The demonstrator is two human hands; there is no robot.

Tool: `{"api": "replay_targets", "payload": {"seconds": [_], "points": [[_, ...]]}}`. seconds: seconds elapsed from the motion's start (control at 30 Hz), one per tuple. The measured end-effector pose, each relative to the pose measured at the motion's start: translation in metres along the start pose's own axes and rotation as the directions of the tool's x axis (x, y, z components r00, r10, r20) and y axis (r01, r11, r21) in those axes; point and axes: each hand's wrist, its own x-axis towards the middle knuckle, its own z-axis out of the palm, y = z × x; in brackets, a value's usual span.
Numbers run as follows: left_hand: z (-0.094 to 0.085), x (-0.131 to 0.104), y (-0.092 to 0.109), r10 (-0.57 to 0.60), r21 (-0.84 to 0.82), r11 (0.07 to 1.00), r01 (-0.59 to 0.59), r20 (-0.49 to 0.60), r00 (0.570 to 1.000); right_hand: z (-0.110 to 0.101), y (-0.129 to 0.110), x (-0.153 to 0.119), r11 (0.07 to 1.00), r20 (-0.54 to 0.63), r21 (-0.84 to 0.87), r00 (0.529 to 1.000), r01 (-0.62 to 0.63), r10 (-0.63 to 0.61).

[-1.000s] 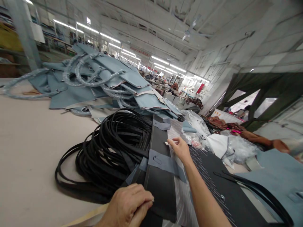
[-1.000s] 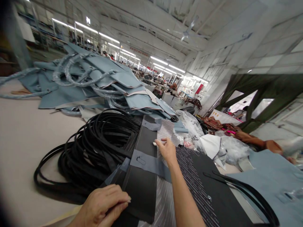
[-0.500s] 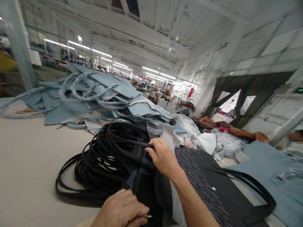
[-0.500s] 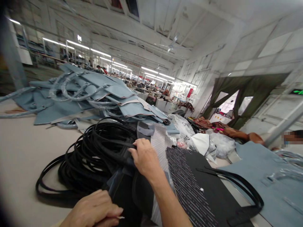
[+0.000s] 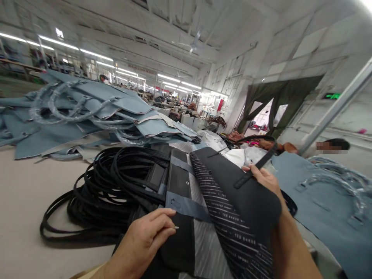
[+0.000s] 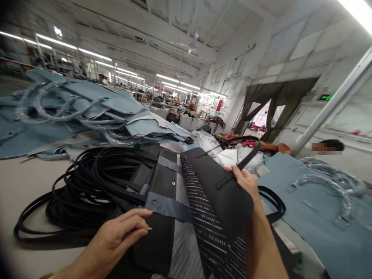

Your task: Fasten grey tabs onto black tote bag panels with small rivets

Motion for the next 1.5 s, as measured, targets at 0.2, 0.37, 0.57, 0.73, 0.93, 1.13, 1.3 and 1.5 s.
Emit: {"api": "replay_targets", "payload": {"seconds": [0.2,0.37,0.57,0.73,0.93,1.13,1.3,1.5], "points": [[-0.020,0.003,0.008,0.031,0.064,0.997,-0.031,0.005,1.000,-0.101,0.072,0.012,0.985,-0.199,-0.144,0.978,-0.092,0.062],[-0.021,0.003,0.007,0.176,0.127,0.977,-0.169,-0.045,0.983,-0.153,0.101,-0.001,0.872,-0.210,-0.453,0.973,-0.186,0.099],[-0.018,-0.002,0.014,0.180,0.237,0.954,-0.185,0.043,0.983,-0.094,0.074,-0.052,0.810,-0.211,-0.579,0.977,-0.100,-0.030],[-0.020,-0.003,0.021,0.145,0.310,0.935,-0.172,0.109,0.983,0.038,0.017,-0.158,0.827,0.433,-0.150,0.788,0.541,-0.437],[-0.025,-0.010,0.022,0.123,0.304,0.940,-0.152,0.112,0.986,0.112,-0.014,-0.215,0.590,0.519,0.135,0.450,0.796,-0.726],[-0.027,-0.020,0.012,0.081,0.260,0.961,-0.100,0.084,0.993,0.116,-0.010,-0.214,0.552,0.527,0.117,0.419,0.826,-0.739],[-0.023,-0.016,0.010,0.161,0.269,0.946,-0.182,0.096,0.982,0.129,-0.009,-0.213,0.613,0.483,0.095,0.503,0.784,-0.717],[-0.009,-0.006,0.005,0.160,0.217,0.964,-0.151,-0.028,0.987,0.151,-0.004,-0.186,0.880,0.476,0.058,0.762,0.471,-0.439]]}}
